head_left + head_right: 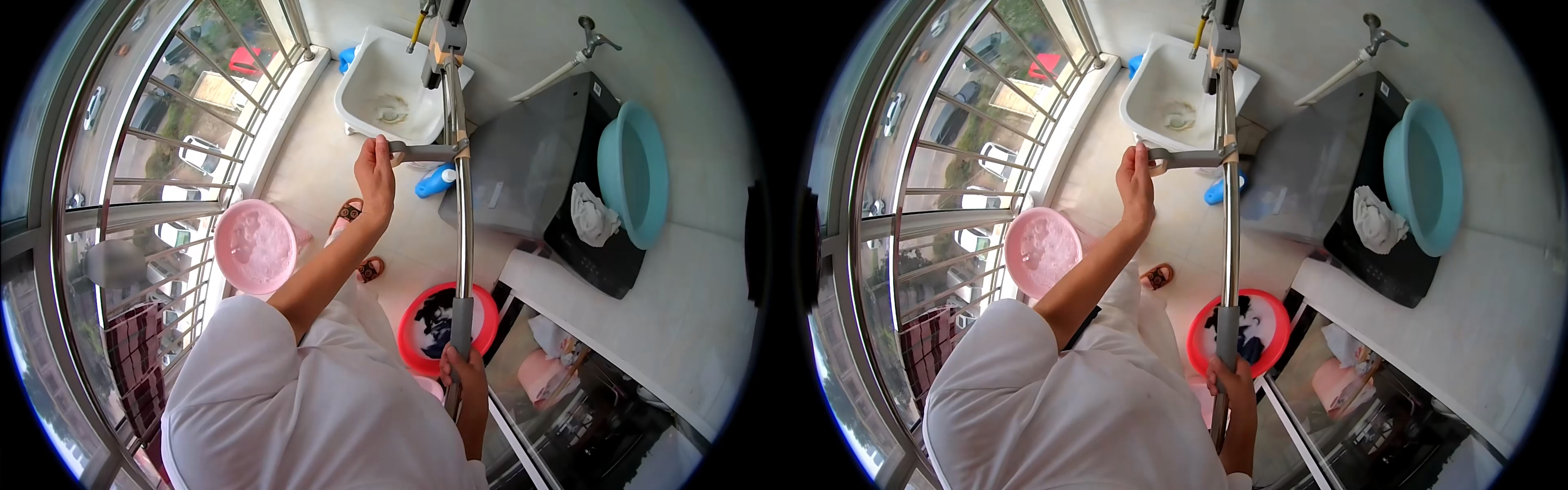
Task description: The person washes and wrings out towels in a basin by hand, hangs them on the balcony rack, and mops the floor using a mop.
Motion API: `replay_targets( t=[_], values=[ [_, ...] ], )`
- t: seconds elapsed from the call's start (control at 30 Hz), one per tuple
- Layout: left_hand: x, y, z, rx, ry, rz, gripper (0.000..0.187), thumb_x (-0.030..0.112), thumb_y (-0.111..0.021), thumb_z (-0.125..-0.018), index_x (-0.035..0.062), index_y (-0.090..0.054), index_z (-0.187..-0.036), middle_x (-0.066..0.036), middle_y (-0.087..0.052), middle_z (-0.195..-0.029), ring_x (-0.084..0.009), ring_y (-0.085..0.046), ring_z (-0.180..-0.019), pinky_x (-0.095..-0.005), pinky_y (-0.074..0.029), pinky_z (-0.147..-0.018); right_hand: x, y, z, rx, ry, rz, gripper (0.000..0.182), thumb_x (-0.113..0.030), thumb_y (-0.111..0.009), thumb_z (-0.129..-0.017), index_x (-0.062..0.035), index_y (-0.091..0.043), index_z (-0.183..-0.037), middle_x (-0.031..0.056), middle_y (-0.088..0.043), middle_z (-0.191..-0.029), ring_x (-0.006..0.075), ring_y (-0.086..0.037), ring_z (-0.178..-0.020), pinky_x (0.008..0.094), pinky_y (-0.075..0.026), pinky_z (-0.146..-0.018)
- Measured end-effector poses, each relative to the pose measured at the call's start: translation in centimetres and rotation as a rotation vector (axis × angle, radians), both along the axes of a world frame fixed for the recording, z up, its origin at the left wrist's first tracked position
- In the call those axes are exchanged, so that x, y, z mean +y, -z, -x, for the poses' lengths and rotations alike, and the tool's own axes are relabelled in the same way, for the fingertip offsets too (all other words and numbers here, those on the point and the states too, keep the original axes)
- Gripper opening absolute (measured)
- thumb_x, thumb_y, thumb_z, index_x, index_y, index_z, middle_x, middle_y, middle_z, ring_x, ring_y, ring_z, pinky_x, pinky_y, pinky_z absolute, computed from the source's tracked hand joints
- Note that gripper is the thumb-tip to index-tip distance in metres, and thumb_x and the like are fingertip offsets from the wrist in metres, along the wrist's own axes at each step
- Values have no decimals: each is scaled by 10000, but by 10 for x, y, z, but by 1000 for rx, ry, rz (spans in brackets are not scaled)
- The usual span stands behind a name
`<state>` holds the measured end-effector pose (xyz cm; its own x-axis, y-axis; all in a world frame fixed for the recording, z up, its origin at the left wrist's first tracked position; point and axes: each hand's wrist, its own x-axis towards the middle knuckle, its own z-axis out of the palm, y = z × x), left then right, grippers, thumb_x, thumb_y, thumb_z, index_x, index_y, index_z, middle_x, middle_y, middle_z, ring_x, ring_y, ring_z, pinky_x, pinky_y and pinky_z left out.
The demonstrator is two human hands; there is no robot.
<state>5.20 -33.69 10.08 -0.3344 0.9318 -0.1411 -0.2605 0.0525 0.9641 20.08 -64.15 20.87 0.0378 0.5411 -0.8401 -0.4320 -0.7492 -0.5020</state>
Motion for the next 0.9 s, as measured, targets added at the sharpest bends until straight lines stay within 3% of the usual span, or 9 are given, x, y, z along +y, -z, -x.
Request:
replay_targets(
  t=[0.2, 0.83, 0.9],
  values=[
    [-24, -23, -6, -2, 23, -14, 318, 271, -446, -944, 12, -463, -760, 9, -417, -662, -79, -348, -645, -228, -327, -579, 14, -7, -3, -65, -54, -48, 175, -166, -569, -850, -29, -460, -857, 44, -473, -582, 107, -445, -415, 228, -361, -389],
    [10, -31, 22, -37, -77, -86, 296, 256, -448, -940, 19, -477, -766, 15, -418, -667, -74, -342, -644, -223, -317, -584, 52, -10, 1, -75, -146, -102, 196, -194, -566, -859, -38, -453, -823, 33, -463, -596, 91, -433, -420, 217, -360, -397],
    [15, -36, 28, -58, -49, -56, 292, 287, -451, -940, 36, -499, -800, 17, -449, -721, -67, -363, -695, -216, -311, -648, 59, -11, 1, -77, -154, -89, 190, -186, -563, -860, -36, -452, -824, 35, -463, -599, 91, -431, -421, 216, -364, -401]
  ],
)
